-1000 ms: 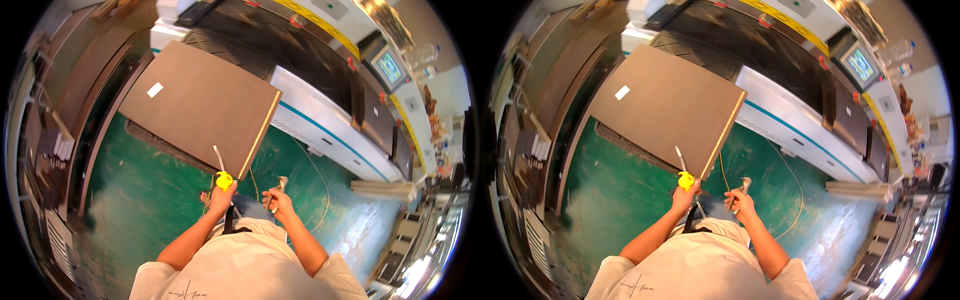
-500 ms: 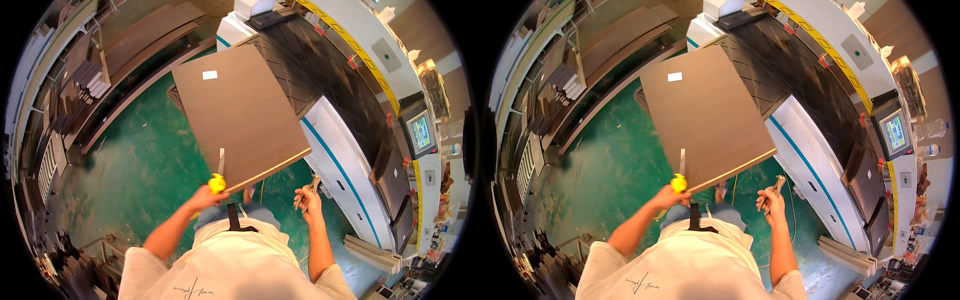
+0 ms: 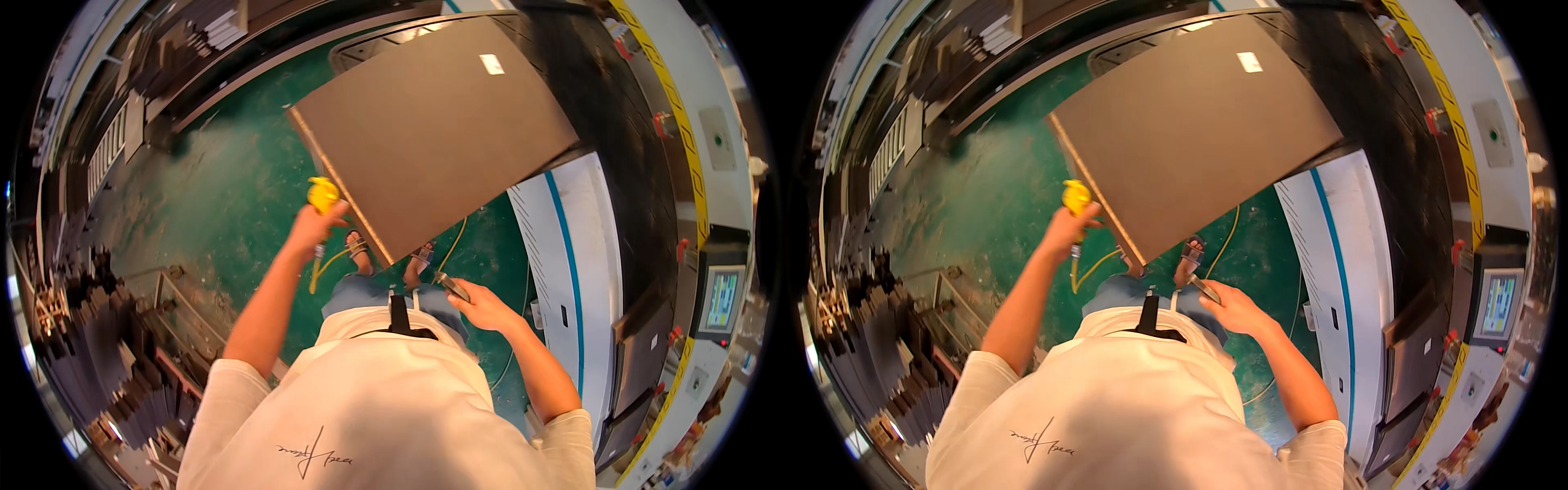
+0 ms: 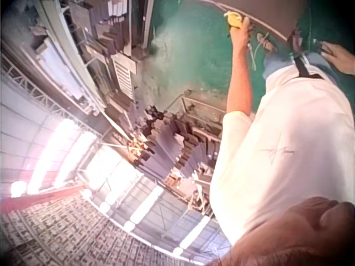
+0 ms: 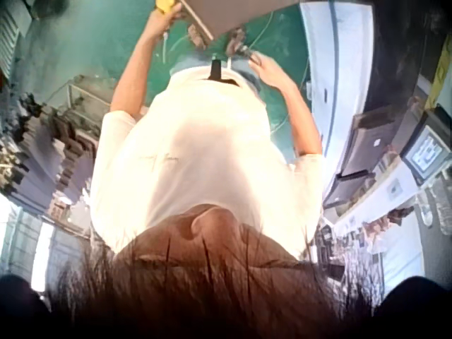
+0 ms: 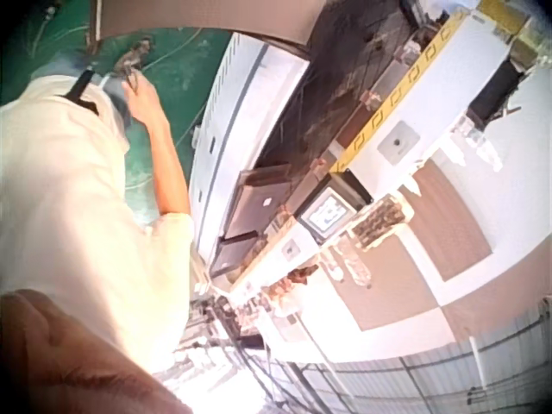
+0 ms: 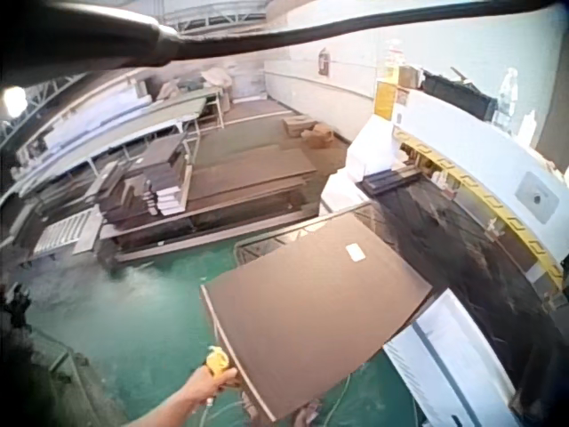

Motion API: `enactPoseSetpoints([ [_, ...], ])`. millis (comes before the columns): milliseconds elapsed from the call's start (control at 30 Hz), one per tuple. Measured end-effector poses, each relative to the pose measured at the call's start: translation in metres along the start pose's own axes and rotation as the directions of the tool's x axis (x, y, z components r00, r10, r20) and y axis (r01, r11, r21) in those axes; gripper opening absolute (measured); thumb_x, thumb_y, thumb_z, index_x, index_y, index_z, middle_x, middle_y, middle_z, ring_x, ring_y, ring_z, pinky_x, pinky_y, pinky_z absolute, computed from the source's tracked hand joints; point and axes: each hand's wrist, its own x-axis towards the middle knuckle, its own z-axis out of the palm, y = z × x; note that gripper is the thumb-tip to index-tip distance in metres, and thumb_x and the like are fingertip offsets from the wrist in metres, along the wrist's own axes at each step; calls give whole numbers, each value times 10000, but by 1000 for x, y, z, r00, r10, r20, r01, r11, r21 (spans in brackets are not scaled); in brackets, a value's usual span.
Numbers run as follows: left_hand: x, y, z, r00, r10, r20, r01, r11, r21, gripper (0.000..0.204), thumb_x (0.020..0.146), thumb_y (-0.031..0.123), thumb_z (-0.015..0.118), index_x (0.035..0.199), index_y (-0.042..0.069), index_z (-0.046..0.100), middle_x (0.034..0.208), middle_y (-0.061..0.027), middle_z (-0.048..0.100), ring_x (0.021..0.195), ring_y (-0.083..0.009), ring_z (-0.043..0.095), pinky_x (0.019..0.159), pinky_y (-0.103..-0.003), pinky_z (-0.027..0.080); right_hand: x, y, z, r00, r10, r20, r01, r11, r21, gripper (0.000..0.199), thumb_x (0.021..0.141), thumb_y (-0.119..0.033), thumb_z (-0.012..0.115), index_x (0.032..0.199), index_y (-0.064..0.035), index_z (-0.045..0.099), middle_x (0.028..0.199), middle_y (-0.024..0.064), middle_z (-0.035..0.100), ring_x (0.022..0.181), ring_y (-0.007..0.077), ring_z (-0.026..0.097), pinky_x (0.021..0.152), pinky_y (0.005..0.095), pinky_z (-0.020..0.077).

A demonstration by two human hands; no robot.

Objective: The person uses a yellow air blower to clean dust and debris from the surface and edges of rectangular wood panels. They handle the panels one at a time, flipping them over to clean both sides and inspecting the edges before placing them on a machine.

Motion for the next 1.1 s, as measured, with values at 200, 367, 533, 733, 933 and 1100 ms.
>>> enactPoseSetpoints([
  [200, -31, -13, 46, 999, -43, 8, 44, 972, -230, 330, 944, 268, 778, 1125, 10, 681, 971, -45, 726, 808, -159, 690, 739, -323, 553, 36, -52, 44, 1000, -13, -21, 15, 993, 113, 610, 1051, -335, 552, 1588, -96, 389, 1416, 225, 609, 1312, 379, 583, 1112, 439, 440],
  [367, -17, -23, 34, 983, 80, 167, -47, 980, -195, 328, 967, 311, 758, 1153, 57, 666, 982, -19, 702, 860, -120, 683, 669, -269, 494, 53, -56, 82, 993, 43, -113, -30, 993, 116, 607, 1058, -301, 548, 1596, -81, 375, 1428, 228, 596, 1309, 372, 585, 1117, 447, 431],
  [533, -18, -24, 38, 980, 131, 153, -86, 959, -269, 324, 965, 307, 758, 1144, 53, 668, 964, -19, 700, 791, -142, 709, 629, -273, 499, 61, -58, 95, 983, 51, -177, -42, 998, 54, 570, 1045, -262, 569, 1558, -66, 416, 1335, 239, 625, 1262, 401, 599, 1099, 460, 440],
  [733, -14, -29, 36, 981, 129, 145, -90, 964, -249, 317, 963, 290, 760, 1141, 44, 670, 962, -29, 700, 813, -148, 715, 634, -284, 521, 64, -76, 98, 965, 131, -225, -125, 991, 41, 344, 1017, -272, 613, 1250, -19, 597, 1122, 263, 676, 1071, 438, 659, 913, 495, 508],
  [933, -6, -38, 38, 970, 188, 153, -132, 939, -317, 255, 963, 214, 755, 1093, 8, 681, 903, -40, 710, 738, -153, 697, 672, -318, 575, 62, -82, 104, 903, 222, -367, -306, 934, -187, 330, 992, -347, 652, 1050, -23, 654, 876, 256, 702, 883, 468, 677, 773, 538, 517],
  [1100, -4, -45, 38, 973, 200, 113, -172, 961, -215, 260, 961, 241, 754, 1062, 10, 690, 881, -51, 722, 722, -154, 706, 672, -328, 568, 45, -90, 97, 920, 107, -378, -182, 969, -167, 407, 1015, -309, 628, 1296, -15, 619, 1072, 282, 705, 1045, 443, 682, 895, 488, 536],
])
